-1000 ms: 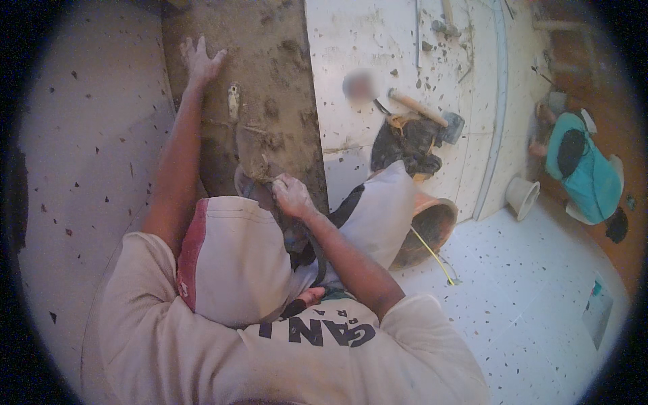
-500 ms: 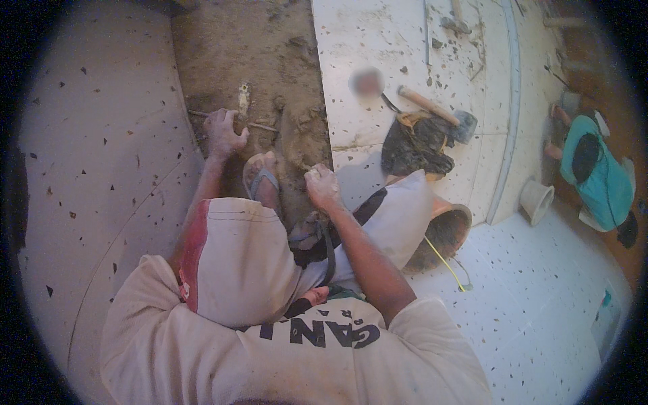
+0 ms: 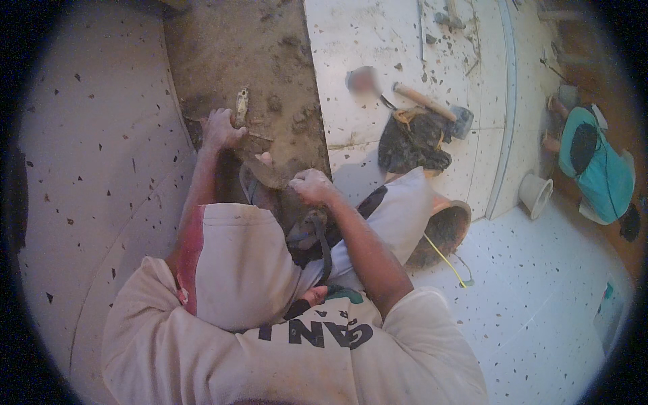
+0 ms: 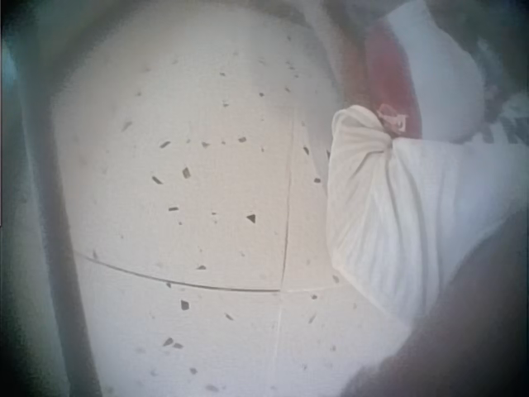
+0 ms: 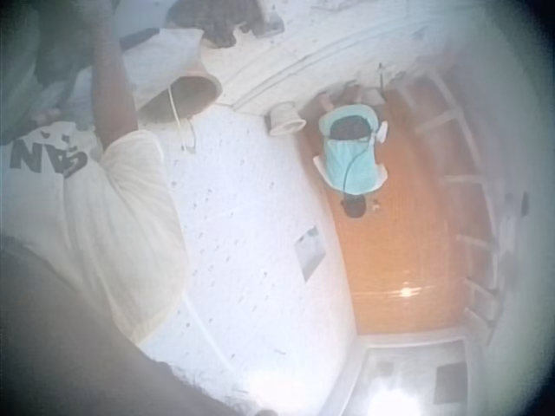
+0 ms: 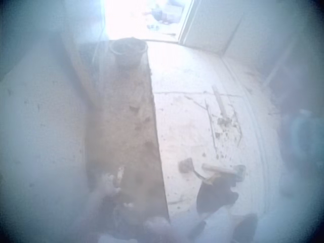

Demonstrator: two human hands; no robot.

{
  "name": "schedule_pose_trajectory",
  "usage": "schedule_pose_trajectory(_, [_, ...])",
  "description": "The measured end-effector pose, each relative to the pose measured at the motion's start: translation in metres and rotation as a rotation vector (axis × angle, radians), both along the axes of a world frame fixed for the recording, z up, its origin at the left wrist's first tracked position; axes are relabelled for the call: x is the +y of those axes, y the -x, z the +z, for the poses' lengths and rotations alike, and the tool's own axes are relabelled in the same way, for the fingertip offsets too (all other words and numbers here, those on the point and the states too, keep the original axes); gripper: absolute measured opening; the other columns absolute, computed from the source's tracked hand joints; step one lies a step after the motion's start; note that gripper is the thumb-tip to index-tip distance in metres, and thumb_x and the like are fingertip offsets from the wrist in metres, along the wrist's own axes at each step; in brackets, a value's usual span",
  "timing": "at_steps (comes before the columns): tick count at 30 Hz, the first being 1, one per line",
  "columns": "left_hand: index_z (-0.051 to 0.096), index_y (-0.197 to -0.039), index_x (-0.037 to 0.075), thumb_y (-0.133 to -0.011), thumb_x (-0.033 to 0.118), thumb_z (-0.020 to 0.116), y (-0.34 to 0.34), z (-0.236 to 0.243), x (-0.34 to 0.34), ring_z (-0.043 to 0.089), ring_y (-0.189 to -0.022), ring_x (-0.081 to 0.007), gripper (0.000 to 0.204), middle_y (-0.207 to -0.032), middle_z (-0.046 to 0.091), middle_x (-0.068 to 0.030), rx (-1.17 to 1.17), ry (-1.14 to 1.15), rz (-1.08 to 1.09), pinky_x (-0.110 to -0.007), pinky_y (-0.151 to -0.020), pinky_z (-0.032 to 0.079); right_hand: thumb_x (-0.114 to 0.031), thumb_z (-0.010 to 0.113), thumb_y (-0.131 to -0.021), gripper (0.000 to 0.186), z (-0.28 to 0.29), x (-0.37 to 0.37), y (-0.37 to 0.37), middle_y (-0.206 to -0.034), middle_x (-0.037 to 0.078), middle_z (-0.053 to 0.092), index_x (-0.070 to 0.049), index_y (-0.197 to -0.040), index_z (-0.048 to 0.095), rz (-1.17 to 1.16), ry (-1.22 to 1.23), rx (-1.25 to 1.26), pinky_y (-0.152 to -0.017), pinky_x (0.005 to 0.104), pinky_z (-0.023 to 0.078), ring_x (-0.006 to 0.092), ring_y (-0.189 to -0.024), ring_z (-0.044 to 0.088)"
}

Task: The person scoops wet cement from a bucket using a trowel and applies it to the floor, smoothing it out. They also use a cloth to wipe the floor surface and a hammer to tap a metal strip.

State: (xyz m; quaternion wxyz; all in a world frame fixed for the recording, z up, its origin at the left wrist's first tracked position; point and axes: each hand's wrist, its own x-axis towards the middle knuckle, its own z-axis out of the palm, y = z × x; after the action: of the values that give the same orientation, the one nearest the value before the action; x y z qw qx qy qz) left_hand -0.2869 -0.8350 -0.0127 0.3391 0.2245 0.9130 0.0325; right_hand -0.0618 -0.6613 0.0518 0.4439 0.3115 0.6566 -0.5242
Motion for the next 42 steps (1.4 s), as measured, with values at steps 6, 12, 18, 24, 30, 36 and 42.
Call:
schedule_pose_trajectory(6, [0.063, -0.107, 0.01, -0.074, 0.036, 0.073, 0.01, -0.002, -0.002, 0.055, -0.116, -0.0303, 0.044, -0.117, 0.062, -0.012, -0.051, 0.004, 0.021, -0.053, -0.102, 0.037, -0.029, 0.053, -0.087, 0.032, -0.014, 0.029, -0.012, -0.079, 0.015, 0.063, 0.001, -0.088, 0.065, -0.144, -0.279, 0.143, -0.065, 0.0388, 0.05, 0.0266, -0.069, 0.061])
schedule_pose_trajectory(12, [0.062, -0.113, 0.01, -0.073, 0.036, 0.075, 0.005, 0.01, 0.002, 0.052, -0.12, -0.0303, 0.05, -0.122, 0.06, -0.012, -0.014, 0.073, -0.058, -0.055, -0.103, 0.037, -0.03, 0.057, -0.086, 0.033, -0.005, 0.036, -0.016, -0.088, 0.019, 0.064, 0.0, -0.098, 0.064, -0.105, -0.278, 0.141, -0.075, 0.0416, 0.049, 0.0327, -0.082, 0.061])
schedule_pose_trajectory(18, [0.059, -0.121, 0.012, -0.071, 0.035, 0.078, -0.012, 0.009, 0.006, 0.047, -0.125, -0.0288, 0.059, -0.124, 0.056, -0.0103, 0.056, 0.139, -0.093, -0.056, -0.103, 0.036, -0.032, 0.06, -0.084, 0.039, -0.003, 0.033, -0.014, -0.098, 0.025, 0.067, -0.001, -0.108, 0.065, -0.107, -0.254, 0.124, -0.085, 0.044, 0.049, 0.0394, -0.094, 0.064])
schedule_pose_trajectory(24, [0.061, -0.115, 0.012, -0.072, 0.031, 0.074, -0.031, 0.01, 0.011, 0.048, -0.123, -0.0274, 0.049, -0.121, 0.057, -0.0088, 0.106, 0.032, -0.089, -0.053, -0.103, 0.035, -0.031, 0.059, -0.084, 0.039, -0.001, 0.038, -0.012, -0.097, 0.025, 0.067, -0.001, -0.107, 0.065, -0.145, -0.277, 0.147, -0.085, 0.0439, 0.049, 0.0395, -0.094, 0.064])
schedule_pose_trajectory(30, [0.061, -0.102, 0.012, -0.072, 0.028, 0.073, -0.032, -0.01, -0.004, 0.052, -0.114, -0.0261, 0.036, -0.109, 0.061, -0.0083, 0.163, -0.268, -0.1, -0.048, -0.095, 0.037, -0.031, 0.06, -0.083, 0.039, 0.002, 0.034, -0.012, -0.097, 0.024, 0.067, -0.002, -0.108, 0.065, -0.12, -0.31, 0.195, -0.085, 0.0434, 0.05, 0.0385, -0.095, 0.065])
schedule_pose_trajectory(36, [0.061, -0.09, 0.01, -0.073, 0.022, 0.071, 0.01, -0.021, 0.011, 0.059, -0.1, -0.0309, 0.023, -0.095, 0.063, -0.0124, 0.184, -0.447, 0.051, -0.045, -0.087, 0.042, -0.031, 0.06, -0.083, 0.037, 0.009, 0.033, -0.012, -0.098, 0.023, 0.067, -0.002, -0.107, 0.065, -0.146, -0.298, 0.194, -0.086, 0.0428, 0.049, 0.0373, -0.096, 0.065])
schedule_pose_trajectory(42, [0.062, -0.101, 0.004, -0.077, 0.023, 0.07, 0.075, -0.025, 0.011, 0.062, -0.102, -0.0382, 0.031, -0.098, 0.067, -0.0198, 0.287, -0.428, 0.452, -0.047, -0.089, 0.047, -0.035, 0.055, -0.085, 0.039, 0.012, 0.016, 0.001, -0.102, 0.025, 0.065, -0.001, -0.101, 0.065, 0.093, -0.205, 0.266, -0.088, 0.0465, 0.048, 0.0413, -0.1, 0.062])
